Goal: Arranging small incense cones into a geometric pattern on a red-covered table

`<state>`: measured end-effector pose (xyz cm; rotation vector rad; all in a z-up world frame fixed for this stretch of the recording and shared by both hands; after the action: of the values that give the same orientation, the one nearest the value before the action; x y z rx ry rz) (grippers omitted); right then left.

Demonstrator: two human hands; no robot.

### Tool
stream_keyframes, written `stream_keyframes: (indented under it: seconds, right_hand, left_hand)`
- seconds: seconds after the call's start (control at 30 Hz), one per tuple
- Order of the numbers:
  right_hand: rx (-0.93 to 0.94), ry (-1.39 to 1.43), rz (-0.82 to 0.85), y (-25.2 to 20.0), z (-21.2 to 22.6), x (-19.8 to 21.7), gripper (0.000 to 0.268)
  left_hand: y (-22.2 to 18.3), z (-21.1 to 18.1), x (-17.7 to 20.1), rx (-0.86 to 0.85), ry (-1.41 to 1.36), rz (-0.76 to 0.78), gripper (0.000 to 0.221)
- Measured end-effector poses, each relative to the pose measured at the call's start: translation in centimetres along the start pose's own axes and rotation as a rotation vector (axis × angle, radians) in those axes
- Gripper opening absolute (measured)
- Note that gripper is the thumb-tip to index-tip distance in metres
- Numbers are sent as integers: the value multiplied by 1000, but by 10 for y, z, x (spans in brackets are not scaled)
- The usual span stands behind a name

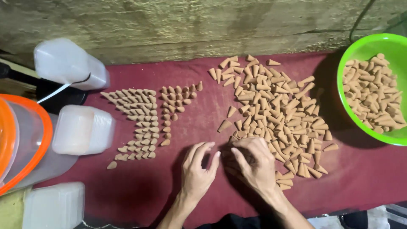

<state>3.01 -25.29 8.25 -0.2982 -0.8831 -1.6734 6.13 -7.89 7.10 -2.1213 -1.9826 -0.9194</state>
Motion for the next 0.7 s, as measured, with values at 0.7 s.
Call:
stream_keyframes:
  seconds: [0.7]
  right_hand:
    - [-84,-118,-107,-42,-96,92,18]
  left_hand:
    - [-9,11,-60,130,347,433,25]
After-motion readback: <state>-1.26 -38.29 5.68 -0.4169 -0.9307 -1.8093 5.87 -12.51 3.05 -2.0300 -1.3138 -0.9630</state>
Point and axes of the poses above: each hand's wrist, its own y-axis towards the middle knuckle, its own x-axis out of the back of the hand, z = x × y, the point moved 5 cm from there along y, towards the middle knuckle, and after that the axes turned 5 degrees about x, right-handed, at the moved point
